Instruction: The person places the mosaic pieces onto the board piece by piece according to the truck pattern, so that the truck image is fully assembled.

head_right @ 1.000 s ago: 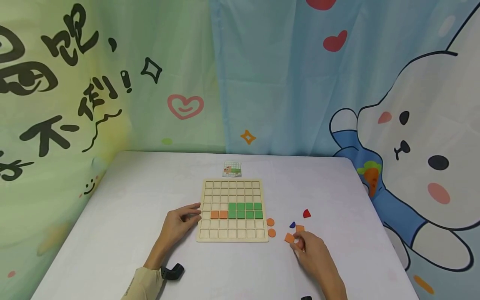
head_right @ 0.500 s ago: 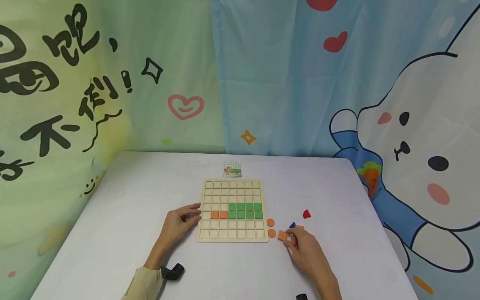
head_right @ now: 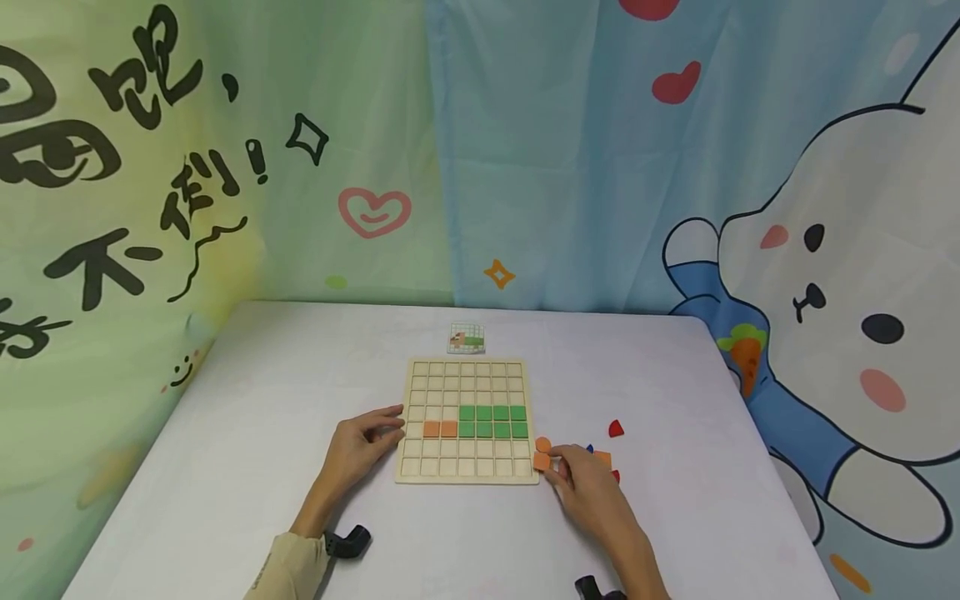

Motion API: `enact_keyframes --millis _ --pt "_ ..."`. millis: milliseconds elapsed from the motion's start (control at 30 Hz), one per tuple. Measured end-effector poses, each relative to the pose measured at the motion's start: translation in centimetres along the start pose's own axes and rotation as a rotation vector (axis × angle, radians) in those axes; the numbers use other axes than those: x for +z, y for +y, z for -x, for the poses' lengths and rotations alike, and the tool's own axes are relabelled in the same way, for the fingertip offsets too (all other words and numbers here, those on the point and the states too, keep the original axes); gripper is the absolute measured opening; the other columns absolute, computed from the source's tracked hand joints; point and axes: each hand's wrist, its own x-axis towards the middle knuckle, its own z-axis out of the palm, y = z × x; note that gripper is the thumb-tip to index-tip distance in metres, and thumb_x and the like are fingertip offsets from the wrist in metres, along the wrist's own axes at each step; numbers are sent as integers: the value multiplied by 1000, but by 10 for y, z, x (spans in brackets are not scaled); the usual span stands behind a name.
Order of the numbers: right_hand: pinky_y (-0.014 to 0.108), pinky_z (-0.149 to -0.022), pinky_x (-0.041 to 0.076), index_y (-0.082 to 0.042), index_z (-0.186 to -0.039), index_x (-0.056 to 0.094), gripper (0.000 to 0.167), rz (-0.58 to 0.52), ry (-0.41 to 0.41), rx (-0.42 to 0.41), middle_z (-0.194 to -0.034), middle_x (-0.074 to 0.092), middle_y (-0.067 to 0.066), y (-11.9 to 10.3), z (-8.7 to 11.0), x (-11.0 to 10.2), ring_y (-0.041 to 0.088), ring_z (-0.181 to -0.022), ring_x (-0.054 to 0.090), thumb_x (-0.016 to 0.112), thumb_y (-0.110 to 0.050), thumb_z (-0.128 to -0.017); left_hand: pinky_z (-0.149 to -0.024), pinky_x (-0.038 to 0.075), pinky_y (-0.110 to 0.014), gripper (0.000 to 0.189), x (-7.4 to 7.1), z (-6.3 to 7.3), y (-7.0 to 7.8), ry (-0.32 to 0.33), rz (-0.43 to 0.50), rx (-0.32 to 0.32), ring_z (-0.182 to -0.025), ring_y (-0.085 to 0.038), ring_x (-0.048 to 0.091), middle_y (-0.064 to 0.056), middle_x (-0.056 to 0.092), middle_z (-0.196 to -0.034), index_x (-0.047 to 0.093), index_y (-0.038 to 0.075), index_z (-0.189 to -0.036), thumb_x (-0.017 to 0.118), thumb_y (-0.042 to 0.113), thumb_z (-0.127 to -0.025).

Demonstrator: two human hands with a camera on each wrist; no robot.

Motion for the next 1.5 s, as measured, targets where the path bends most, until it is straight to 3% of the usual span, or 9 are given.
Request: enact_keyframes --millis 167,467,1500 --pt "21 -65 42 -4 -120 73 29 12 6 -40 -75 52 -9 -5 -6 6 1 -69 45 80 -17 -95 -59 38 -18 15 0 -1 0 4 1 -7 -61 -1 47 -6 79 -128 85 10 -106 84 13 -91" --pt "21 -67 40 -5 -123 73 31 26 -41 -26 -80 52 -7 -20 -18 15 6 -75 47 78 -20 -97 -59 38 -18 14 -1 -1 1 1 14 -10 -61 -2 46 -5 79 -128 85 10 -105 83 14 -92" --pt "21 -66 40 -6 -120 74 26 -27 -67 -155 -78 53 -10 -51 -40 43 1 -71 44 78 -14 -96 -57 36 -18 15 0 0 1 12 -14 8 -59 0 46 -5 79 -127 85 10 -106 83 13 -91"
